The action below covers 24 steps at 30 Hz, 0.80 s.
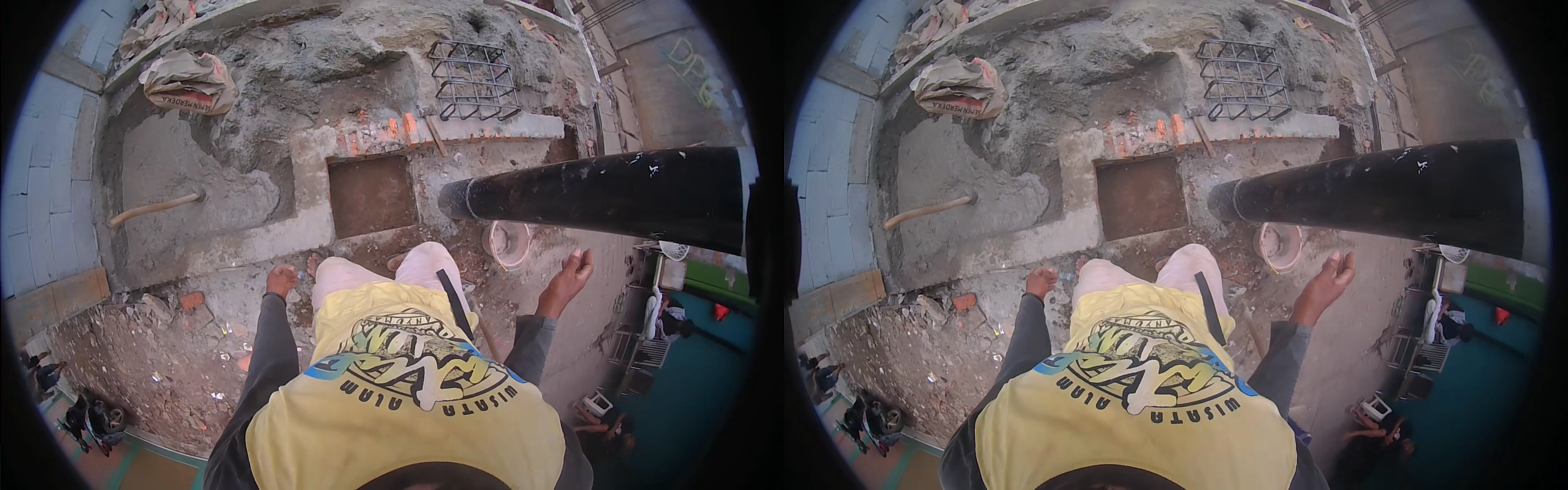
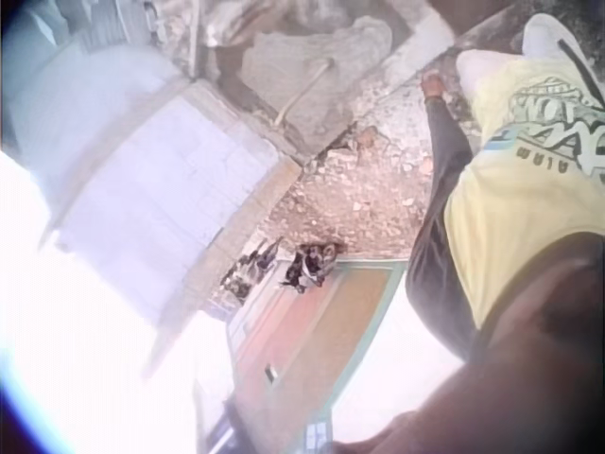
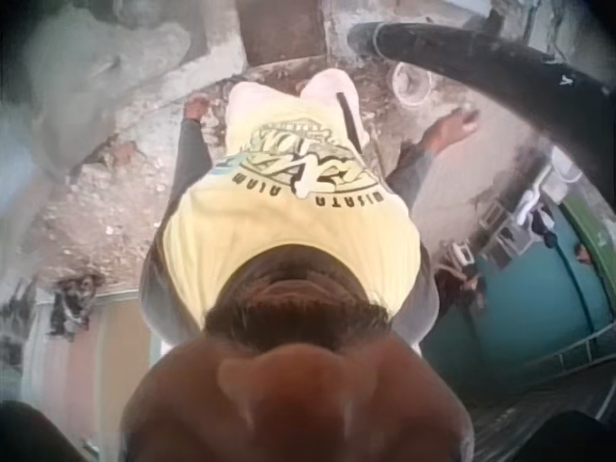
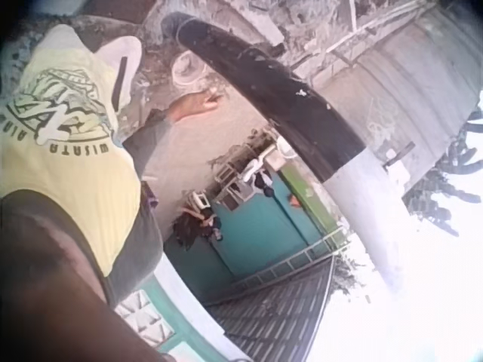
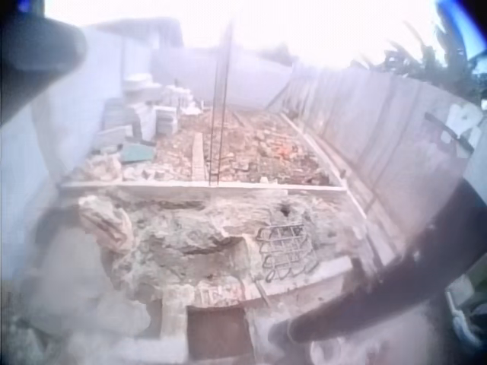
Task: The person places a rebar cage into a hole and uses a hammer to break apart bricks and level the concrete foundation.
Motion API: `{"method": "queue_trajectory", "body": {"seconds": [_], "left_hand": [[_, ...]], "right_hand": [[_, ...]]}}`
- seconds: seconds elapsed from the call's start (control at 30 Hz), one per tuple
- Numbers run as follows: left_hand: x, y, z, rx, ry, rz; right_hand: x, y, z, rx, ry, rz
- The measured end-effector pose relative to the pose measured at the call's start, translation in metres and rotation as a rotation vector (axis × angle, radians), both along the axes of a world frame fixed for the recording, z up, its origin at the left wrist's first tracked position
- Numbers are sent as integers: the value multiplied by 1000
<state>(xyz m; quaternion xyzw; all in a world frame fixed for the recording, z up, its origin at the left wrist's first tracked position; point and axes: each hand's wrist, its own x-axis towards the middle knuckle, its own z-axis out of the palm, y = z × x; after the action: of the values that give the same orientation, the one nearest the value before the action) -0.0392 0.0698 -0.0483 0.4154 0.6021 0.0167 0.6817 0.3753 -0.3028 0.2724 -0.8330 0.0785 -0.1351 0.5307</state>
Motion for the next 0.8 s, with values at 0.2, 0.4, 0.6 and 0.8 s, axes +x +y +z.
{"method": "queue_trajectory", "body": {"seconds": [0.2,0.4,0.6,0.8], "left_hand": [[-155,-62,-100,-222,40,469],[-157,-240,-56,-399,171,650],[23,-283,-93,-259,312,594],[160,-162,-250,126,-21,1015]], "right_hand": [[8,50,-78,-222,234,341],[131,143,-237,-152,495,557],[401,227,-451,-101,395,560],[548,294,-521,257,439,434]]}}
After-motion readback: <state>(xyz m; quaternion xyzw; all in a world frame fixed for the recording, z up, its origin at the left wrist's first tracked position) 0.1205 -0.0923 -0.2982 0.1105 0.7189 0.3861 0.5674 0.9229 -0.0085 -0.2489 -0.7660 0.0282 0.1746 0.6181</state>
